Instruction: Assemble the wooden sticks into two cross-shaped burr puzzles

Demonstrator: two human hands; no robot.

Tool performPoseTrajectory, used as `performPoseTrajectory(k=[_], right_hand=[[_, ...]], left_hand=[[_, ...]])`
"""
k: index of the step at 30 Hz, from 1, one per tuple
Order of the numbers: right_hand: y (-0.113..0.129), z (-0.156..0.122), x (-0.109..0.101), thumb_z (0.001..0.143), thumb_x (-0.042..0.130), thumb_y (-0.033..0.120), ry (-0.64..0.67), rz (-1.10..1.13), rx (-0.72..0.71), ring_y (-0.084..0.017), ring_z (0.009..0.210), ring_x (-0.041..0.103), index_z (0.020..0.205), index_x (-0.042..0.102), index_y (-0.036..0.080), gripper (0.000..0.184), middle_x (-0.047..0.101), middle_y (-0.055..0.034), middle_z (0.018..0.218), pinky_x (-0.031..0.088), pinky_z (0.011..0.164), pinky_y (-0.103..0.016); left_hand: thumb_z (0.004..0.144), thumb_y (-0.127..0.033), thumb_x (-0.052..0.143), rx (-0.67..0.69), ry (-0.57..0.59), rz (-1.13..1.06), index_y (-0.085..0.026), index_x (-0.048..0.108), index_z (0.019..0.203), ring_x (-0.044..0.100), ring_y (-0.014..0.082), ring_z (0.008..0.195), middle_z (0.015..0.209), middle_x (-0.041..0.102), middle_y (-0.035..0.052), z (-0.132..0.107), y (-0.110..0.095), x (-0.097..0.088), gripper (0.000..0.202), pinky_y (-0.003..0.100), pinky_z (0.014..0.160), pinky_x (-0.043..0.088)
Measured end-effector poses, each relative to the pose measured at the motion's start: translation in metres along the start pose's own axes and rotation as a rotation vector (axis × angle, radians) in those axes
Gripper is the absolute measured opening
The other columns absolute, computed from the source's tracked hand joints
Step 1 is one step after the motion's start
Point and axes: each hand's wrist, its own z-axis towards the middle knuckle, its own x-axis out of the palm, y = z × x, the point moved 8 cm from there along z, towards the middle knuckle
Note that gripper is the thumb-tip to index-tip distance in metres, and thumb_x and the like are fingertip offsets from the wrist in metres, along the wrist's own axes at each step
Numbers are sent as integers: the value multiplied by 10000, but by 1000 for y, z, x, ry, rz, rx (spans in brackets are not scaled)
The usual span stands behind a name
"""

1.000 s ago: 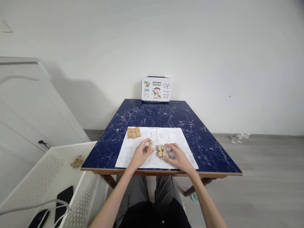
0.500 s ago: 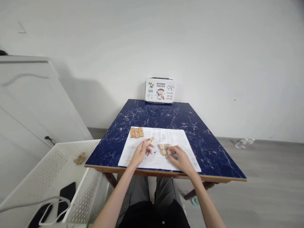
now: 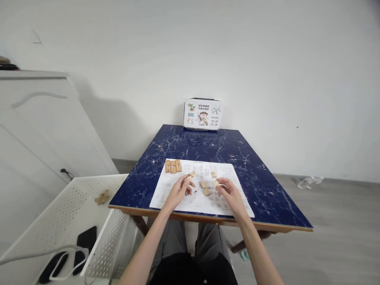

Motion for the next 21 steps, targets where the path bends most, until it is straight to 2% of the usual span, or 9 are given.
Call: performPoseTrajectory(k=[4, 8, 14, 21], right_hand=[[-3, 0, 19, 920, 668, 472, -29, 156, 39, -202, 766, 698, 1266, 618, 228, 427, 729, -107, 1122, 584, 693, -357], [-11, -1, 35, 892, 711, 464, -44, 230, 57, -243, 866, 739, 1220, 668, 209, 419, 760, -108, 1047, 604, 753, -384], [-18, -6, 43, 892, 738, 481, -60, 232, 46, -257, 937, 745, 1167, 672, 204, 395, 782, -117, 1081, 611, 786, -392], [-3, -11, 50, 904, 729, 528, -30, 165, -39, -273, 999, 756, 1153, 659, 211, 409, 786, -119, 1098, 618, 864, -417]], left_hand=[[993, -635, 511, 2, 26, 25, -139, 555, 1280, 582, 130, 594, 855, 686, 43, -2, -2, 4, 575, 278, 602, 462], [1001, -627, 504, 17, 50, 58, -146, 600, 1222, 576, 133, 600, 839, 684, 35, -3, -5, 7, 538, 277, 605, 460], [1010, -602, 506, 36, 81, 95, -156, 603, 1284, 602, 148, 638, 899, 713, 51, -4, -6, 11, 532, 294, 650, 490], [1023, -566, 514, 35, 125, 158, -153, 608, 1316, 681, 173, 691, 1001, 764, 88, -5, -4, 16, 515, 304, 674, 515]])
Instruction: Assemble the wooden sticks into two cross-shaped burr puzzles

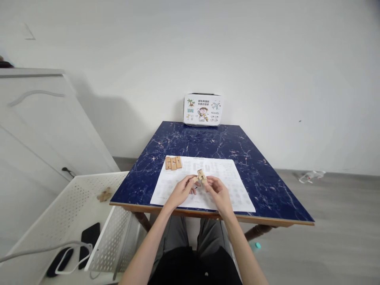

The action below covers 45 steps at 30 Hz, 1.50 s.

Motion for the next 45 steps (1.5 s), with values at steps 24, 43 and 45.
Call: performPoseTrajectory(k=[24, 43, 45], right_hand=[[33, -22, 15, 1010, 610, 355, -87, -453, -325, -261, 914, 702, 1141, 719, 249, 201, 687, -104, 1021, 595, 841, -418], [41, -29, 19, 1023, 617, 304, -67, -455, -421, -274, 1016, 695, 1190, 726, 261, 204, 668, -103, 1036, 599, 892, -420], [42, -29, 21, 1017, 632, 297, -43, -452, -430, -273, 1023, 699, 1198, 736, 264, 211, 678, -103, 1045, 598, 905, -418]], left_hand=[[996, -544, 596, 29, 80, 2, -175, 662, 1351, 703, 281, 1051, 1207, 753, 129, 1, -11, 7, 516, 384, 920, 555], [955, -522, 665, 5, 85, -33, -157, 804, 1046, 709, 282, 1003, 1028, 799, 81, 0, -17, 3, 400, 397, 980, 526], [979, -537, 620, 4, 52, -15, -150, 795, 974, 696, 266, 954, 961, 786, 72, 0, -18, 1, 425, 373, 934, 528]])
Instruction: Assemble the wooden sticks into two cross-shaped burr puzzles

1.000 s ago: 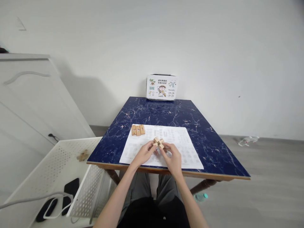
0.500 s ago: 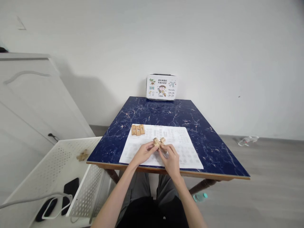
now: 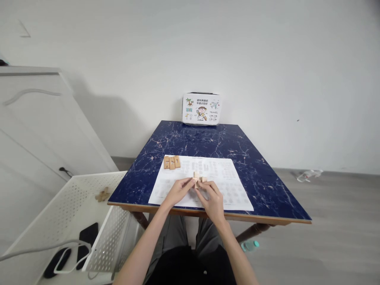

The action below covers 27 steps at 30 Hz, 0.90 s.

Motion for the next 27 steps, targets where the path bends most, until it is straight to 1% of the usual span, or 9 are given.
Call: performPoseTrajectory(k=[4, 8, 11, 13, 16, 19, 21, 23, 27], right_hand=[[2, 1, 4, 1019, 620, 283, 50, 14, -15, -255, 972, 722, 1236, 737, 275, 247, 714, -103, 1107, 605, 896, -405], [6, 3, 7, 1014, 590, 254, 92, 35, -16, -226, 934, 735, 1261, 723, 259, 280, 744, -94, 1176, 619, 800, -355], [7, 5, 2, 995, 597, 246, 68, 36, 19, -207, 849, 726, 1169, 728, 234, 218, 764, -82, 1101, 603, 719, -326], [4, 6, -4, 995, 585, 250, 23, 22, 58, -199, 796, 708, 1082, 717, 217, 161, 762, -74, 1013, 589, 711, -323], [-7, 6, -10, 1010, 539, 260, -56, -28, 126, -208, 802, 685, 1009, 681, 203, 153, 735, -71, 937, 570, 745, -338], [-20, 6, -11, 992, 545, 275, -102, -105, 184, -233, 843, 659, 992, 654, 202, 131, 704, -76, 936, 542, 804, -377], [-27, 5, -8, 954, 582, 290, -104, -158, 211, -270, 936, 643, 1008, 641, 202, 119, 688, -95, 981, 519, 869, -417], [-33, 5, -5, 917, 611, 307, -97, -208, 233, -313, 1031, 609, 1051, 630, 195, 176, 676, -123, 1043, 493, 924, -461], [-41, 3, -1, 887, 623, 336, -68, -285, 273, -358, 1031, 571, 1065, 632, 177, 239, 675, -157, 1060, 445, 954, -529]], left_hand=[[984, -554, 603, -2, -46, 10, -145, 768, 961, 683, 249, 918, 932, 769, 67, 0, 2, -3, 442, 352, 891, 524], [950, -572, 645, -5, -68, -7, -145, 743, 1018, 692, 242, 905, 967, 773, 77, 1, 5, -4, 444, 337, 848, 533], [943, -584, 648, -10, -95, -4, -149, 729, 978, 682, 219, 821, 904, 763, 68, 1, 8, -6, 444, 313, 767, 520], [962, -587, 617, -11, -101, -5, -152, 716, 968, 670, 202, 768, 893, 760, 67, 2, 11, -6, 446, 301, 718, 503], [1001, -578, 555, -6, -105, -9, -161, 676, 954, 641, 181, 723, 893, 751, 66, 1, 13, -6, 437, 291, 678, 480], [1022, -567, 527, 6, -119, -9, -176, 617, 939, 591, 158, 684, 851, 715, 41, 0, 14, -7, 410, 284, 669, 459], [1027, -571, 516, 14, -130, -6, -183, 587, 946, 554, 144, 655, 834, 684, 24, 0, 14, -8, 403, 279, 657, 441], [1032, -579, 501, 20, -141, -5, -188, 562, 961, 526, 133, 634, 832, 659, 12, 0, 14, -9, 402, 275, 642, 425], [1040, -588, 472, 21, -155, -10, -199, 515, 970, 501, 121, 610, 833, 638, 1, 0, 16, -10, 398, 271, 631, 419]])
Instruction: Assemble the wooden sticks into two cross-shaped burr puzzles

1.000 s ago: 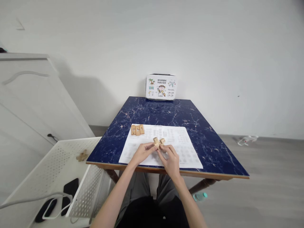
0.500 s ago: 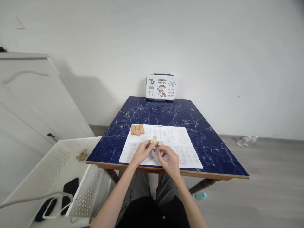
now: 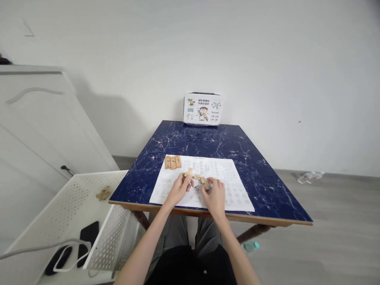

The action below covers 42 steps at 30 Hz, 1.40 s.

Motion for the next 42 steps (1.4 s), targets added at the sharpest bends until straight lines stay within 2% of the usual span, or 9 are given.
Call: performPoseTrajectory(k=[5, 13, 17, 19, 23, 29, 34, 42], right_hand=[[-4, 0, 6, 926, 601, 356, 68, -2, 23, -357, 987, 604, 1028, 683, 182, 218, 717, -145, 988, 437, 937, -521], [-7, 0, 8, 1018, 524, 474, 160, 217, 69, -282, 970, 717, 1194, 663, 158, 388, 754, -159, 1142, 536, 879, -399], [-10, 2, 6, 1021, 518, 525, 185, 311, 114, -236, 713, 710, 1235, 652, 153, 450, 778, -101, 925, 545, 736, -360], [-12, 3, 5, 1013, 529, 539, 191, 354, 133, -227, 668, 703, 1232, 653, 156, 458, 776, -83, 878, 542, 710, -351], [-14, 4, 5, 995, 563, 553, 217, 417, 159, -228, 675, 700, 1181, 678, 164, 446, 781, -80, 856, 540, 710, -347], [-6, 3, 9, 994, 558, 559, 306, 509, 162, -205, 641, 688, 1176, 699, 187, 437, 796, -101, 1032, 558, 694, -347], [4, 3, 5, 988, 583, 506, 354, 560, 150, -237, 730, 713, 1242, 706, 189, 424, 793, -82, 938, 582, 742, -375], [6, 0, 11, 949, 644, 472, 446, 647, 144, -270, 902, 768, 1390, 631, 196, 520, 760, -129, 1234, 612, 838, -423]], left_hand=[[1040, -587, 472, -8, 2, 6, -201, 513, 949, 494, 119, 601, 802, 610, -10, 0, 0, 0, 398, 273, 627, 421], [1015, -589, 523, -15, -11, 37, -200, 538, 856, 504, 129, 615, 715, 533, -33, 1, 1, -3, 420, 270, 623, 415], [1018, -590, 515, -14, 0, 47, -198, 552, 857, 508, 132, 610, 710, 565, -25, 0, -1, -1, 426, 272, 630, 415], [1021, -585, 513, -12, 11, 51, -194, 564, 866, 508, 134, 611, 713, 581, -20, 0, -3, 0, 423, 273, 636, 415], [1025, -577, 511, -12, 32, 57, -191, 572, 880, 503, 133, 609, 729, 601, -14, -1, -6, 3, 417, 269, 629, 411], [1027, -575, 508, -15, 33, 64, -196, 569, 882, 505, 138, 612, 739, 622, -6, -1, -5, 2, 410, 269, 631, 412], [1019, -589, 511, -15, 22, 70, -202, 570, 887, 518, 143, 610, 738, 631, -6, -1, -6, 1, 413, 273, 635, 419], [1018, -592, 511, -11, 10, 69, -203, 574, 903, 542, 145, 624, 746, 635, -6, -1, -4, 0, 410, 278, 653, 440]])
